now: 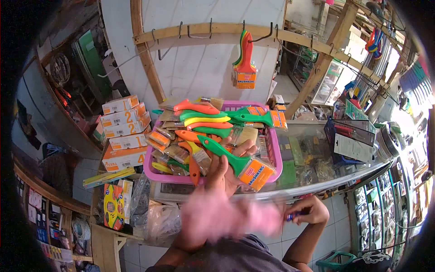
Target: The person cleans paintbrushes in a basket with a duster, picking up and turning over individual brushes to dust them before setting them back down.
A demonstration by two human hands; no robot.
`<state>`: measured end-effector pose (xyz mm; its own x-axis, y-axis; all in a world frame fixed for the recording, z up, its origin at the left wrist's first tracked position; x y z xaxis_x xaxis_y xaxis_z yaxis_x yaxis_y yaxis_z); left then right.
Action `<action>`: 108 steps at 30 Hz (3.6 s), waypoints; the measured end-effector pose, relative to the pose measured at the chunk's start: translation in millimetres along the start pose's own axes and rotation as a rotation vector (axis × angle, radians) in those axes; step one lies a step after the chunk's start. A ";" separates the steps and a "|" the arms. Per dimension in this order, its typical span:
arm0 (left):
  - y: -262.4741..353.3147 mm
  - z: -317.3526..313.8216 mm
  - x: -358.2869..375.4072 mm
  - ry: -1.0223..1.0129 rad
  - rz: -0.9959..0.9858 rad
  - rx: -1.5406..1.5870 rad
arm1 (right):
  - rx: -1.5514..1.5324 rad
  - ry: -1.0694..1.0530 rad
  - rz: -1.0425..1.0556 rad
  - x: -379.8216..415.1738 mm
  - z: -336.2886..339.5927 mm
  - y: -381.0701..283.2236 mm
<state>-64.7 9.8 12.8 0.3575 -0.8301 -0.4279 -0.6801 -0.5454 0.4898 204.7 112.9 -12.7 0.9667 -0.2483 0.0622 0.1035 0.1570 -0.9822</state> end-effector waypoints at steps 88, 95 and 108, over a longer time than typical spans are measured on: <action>140.1 -70.7 -41.2 0.194 -0.489 -1.042 | 0.814 1.245 -0.175 3.0 63.7 72.6; 150.9 -64.5 -49.4 0.145 -0.466 -0.981 | 0.846 1.168 -0.290 -10.6 74.0 107.1; 150.6 -68.6 -58.9 0.054 -0.423 -1.013 | 0.948 1.197 -0.021 -29.6 47.6 -17.9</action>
<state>-144.3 -31.4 163.9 0.4820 -0.5443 -0.6866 0.3362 -0.6088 0.7186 185.4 162.9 11.4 0.2597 -0.7877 -0.5586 0.6714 0.5631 -0.4819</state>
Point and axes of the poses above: each hand's wrist, its own x-axis away from the middle knuckle, its own z-axis out of the back of the hand, y = z × x, the point moved 4 cm from there along -x, towards the middle knuckle
